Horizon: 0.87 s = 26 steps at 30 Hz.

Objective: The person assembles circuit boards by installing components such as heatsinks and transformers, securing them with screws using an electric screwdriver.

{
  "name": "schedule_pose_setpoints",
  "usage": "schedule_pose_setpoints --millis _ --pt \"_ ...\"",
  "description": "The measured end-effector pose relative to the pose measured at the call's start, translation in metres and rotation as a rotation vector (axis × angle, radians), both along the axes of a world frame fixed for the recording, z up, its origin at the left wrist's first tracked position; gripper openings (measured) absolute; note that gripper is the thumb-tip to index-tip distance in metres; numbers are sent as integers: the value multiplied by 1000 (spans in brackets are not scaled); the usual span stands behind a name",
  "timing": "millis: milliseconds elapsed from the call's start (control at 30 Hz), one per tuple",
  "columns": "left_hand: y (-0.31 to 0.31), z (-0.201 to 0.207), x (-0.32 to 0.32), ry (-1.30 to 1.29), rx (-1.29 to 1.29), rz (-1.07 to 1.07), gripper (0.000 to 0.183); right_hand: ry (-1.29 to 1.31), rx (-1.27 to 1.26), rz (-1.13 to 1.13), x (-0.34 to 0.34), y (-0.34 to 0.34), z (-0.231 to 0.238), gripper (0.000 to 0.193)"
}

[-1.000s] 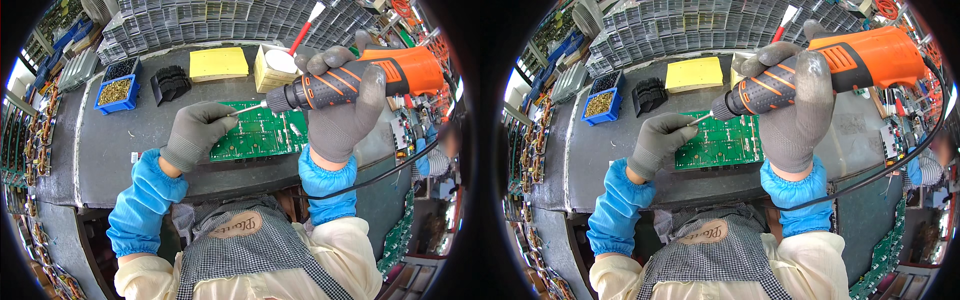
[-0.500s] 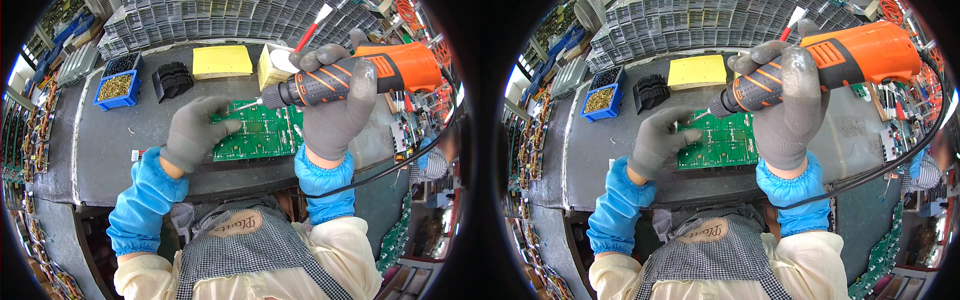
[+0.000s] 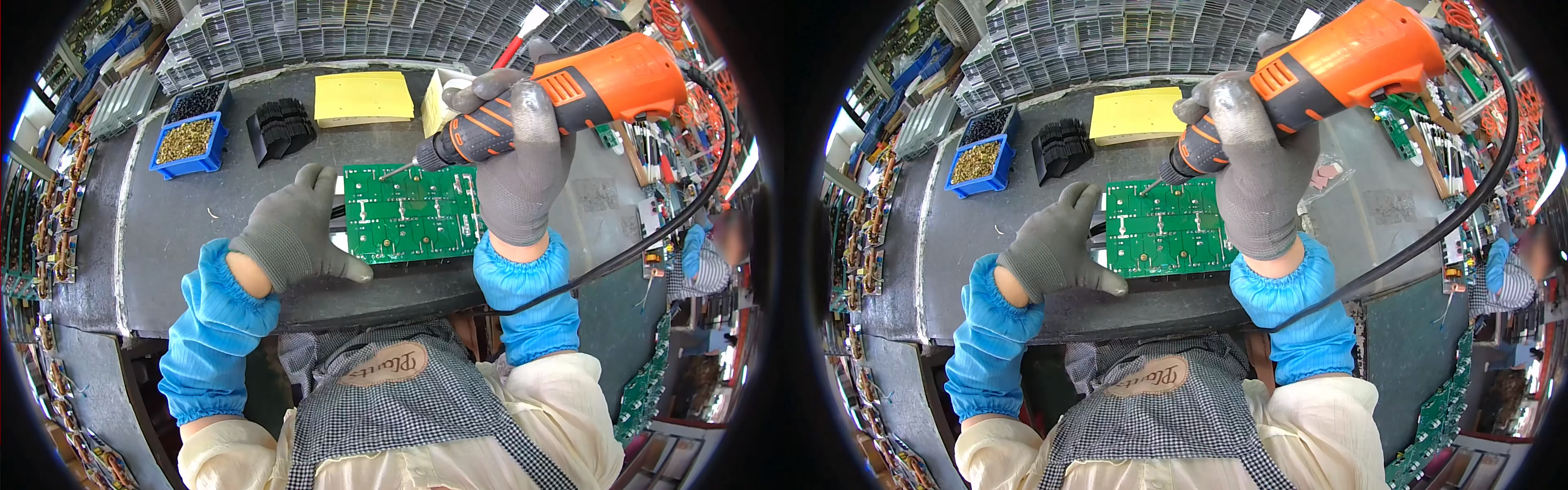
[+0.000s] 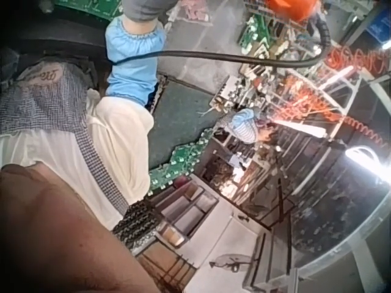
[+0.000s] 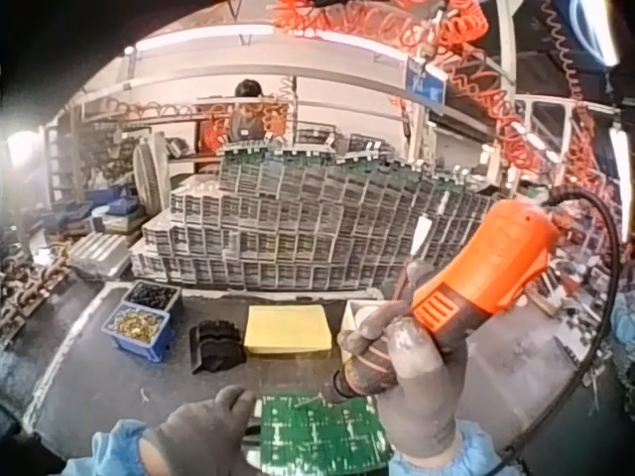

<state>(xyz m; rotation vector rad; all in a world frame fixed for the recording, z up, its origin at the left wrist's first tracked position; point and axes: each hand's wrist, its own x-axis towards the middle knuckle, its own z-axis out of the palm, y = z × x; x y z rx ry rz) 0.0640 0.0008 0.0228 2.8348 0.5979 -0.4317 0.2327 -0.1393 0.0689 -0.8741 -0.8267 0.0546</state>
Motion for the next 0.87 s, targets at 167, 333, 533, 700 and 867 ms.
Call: schedule_pose_setpoints --millis 167,333,533,700,867 --pt "3 -12 -3 -167 -36 -15 148 -172 -194 -16 1 2 11 50" --pt "5 -7 -4 -138 -13 -33 143 -264 -473 123 -5 33 34 30" --pt "6 -19 -12 -253 -103 -4 142 -71 -436 278 -10 44 32 26" --pt "26 -21 -20 -480 -298 -28 126 -300 -449 157 -5 27 41 35" --pt "137 -27 -28 -1016 -1171 709 48 -540 -167 361 43 -43 74 62"
